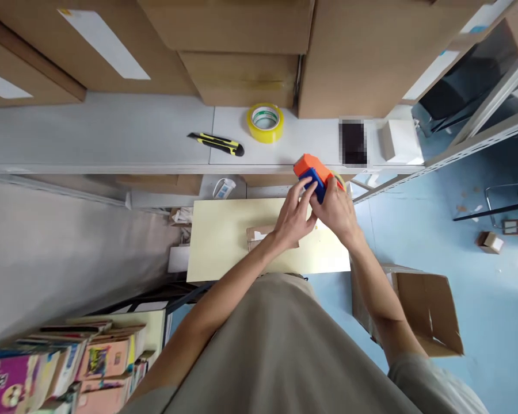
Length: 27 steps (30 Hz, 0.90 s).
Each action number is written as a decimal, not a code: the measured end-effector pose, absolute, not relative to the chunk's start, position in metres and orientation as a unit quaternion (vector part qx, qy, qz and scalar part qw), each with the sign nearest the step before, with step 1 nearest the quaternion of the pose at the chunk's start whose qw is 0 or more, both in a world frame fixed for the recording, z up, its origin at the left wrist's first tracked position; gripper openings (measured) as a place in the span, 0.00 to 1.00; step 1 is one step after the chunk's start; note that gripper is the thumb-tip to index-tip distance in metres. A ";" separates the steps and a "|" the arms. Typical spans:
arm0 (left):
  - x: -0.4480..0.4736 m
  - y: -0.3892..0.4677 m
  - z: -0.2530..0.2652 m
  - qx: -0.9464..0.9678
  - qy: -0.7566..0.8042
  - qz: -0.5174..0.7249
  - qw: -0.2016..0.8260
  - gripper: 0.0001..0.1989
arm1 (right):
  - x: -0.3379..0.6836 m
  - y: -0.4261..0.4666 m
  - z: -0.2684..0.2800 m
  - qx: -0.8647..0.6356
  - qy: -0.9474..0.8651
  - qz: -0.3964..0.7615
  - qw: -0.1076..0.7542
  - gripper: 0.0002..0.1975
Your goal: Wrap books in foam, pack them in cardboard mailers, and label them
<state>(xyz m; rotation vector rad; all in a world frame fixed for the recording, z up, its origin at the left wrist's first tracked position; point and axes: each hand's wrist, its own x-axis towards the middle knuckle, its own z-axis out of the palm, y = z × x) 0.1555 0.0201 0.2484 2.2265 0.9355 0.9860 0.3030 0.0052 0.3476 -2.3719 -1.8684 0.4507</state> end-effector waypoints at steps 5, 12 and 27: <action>0.174 0.086 0.257 0.807 0.361 0.390 0.257 0.47 | 0.296 0.079 0.362 -0.746 -0.659 0.066 0.063 0.25; 0.159 0.090 0.235 0.797 0.378 0.370 0.290 0.45 | 0.282 0.136 0.337 -0.749 -0.662 0.028 -0.024 0.28; 0.165 0.014 0.200 0.777 0.412 0.312 0.360 0.37 | 0.422 0.149 0.256 -0.773 -0.583 -0.001 0.250 0.40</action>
